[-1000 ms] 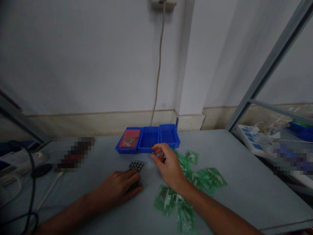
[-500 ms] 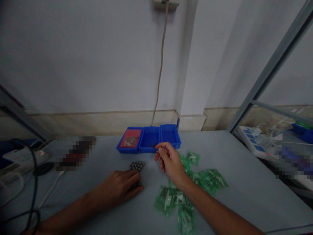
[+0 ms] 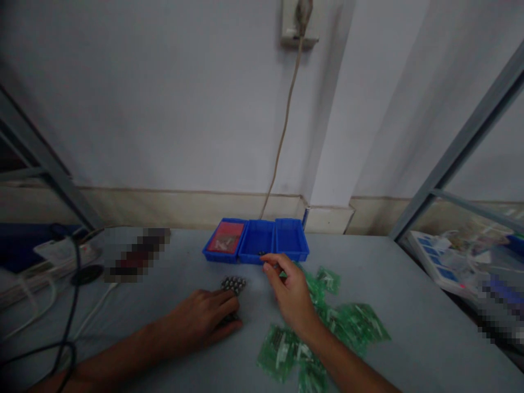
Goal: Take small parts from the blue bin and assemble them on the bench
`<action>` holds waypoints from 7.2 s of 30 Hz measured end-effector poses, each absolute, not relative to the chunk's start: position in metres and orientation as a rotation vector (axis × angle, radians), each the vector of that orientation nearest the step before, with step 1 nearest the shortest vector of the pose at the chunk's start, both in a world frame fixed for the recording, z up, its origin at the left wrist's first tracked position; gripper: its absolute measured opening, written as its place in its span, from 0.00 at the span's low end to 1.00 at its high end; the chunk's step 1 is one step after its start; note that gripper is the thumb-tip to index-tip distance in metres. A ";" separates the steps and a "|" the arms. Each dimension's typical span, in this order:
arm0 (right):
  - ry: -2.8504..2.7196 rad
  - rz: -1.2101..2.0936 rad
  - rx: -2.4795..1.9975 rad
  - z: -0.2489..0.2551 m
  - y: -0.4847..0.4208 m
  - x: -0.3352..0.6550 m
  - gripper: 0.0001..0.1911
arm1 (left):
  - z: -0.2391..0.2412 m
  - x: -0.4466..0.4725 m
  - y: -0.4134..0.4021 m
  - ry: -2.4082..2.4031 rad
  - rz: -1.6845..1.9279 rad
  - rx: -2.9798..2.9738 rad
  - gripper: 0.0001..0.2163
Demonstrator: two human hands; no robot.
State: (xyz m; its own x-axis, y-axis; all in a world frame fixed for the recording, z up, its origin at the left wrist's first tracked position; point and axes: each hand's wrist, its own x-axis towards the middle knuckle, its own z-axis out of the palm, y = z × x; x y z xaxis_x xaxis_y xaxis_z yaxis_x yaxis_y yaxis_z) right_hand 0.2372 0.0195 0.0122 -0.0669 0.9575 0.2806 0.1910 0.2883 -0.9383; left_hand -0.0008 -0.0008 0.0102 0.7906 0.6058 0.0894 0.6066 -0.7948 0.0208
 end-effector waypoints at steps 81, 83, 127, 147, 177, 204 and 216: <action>-1.860 0.662 -1.151 0.016 0.012 0.232 0.04 | 0.009 0.000 -0.002 -1.024 -0.240 -3.033 0.05; -1.942 0.754 -1.117 0.017 0.008 0.231 0.08 | 0.008 -0.001 -0.002 -0.982 -0.251 -3.022 0.04; -1.846 0.970 -1.096 0.017 0.018 0.237 0.01 | 0.003 -0.004 0.002 -0.814 -0.266 -2.969 0.08; -1.438 1.280 -1.047 0.022 0.023 0.237 0.12 | 0.008 -0.002 0.000 -0.827 -0.227 -2.966 0.09; -1.051 1.516 -1.032 0.018 0.025 0.237 0.24 | 0.004 -0.003 0.001 -0.817 -0.308 -2.973 0.11; -0.970 1.561 -1.008 0.019 0.024 0.237 0.25 | 0.006 -0.002 0.000 -0.832 -0.211 -2.967 0.09; -0.982 1.537 -1.009 0.017 0.024 0.236 0.24 | 0.005 -0.002 0.000 -0.833 -0.240 -2.954 0.09</action>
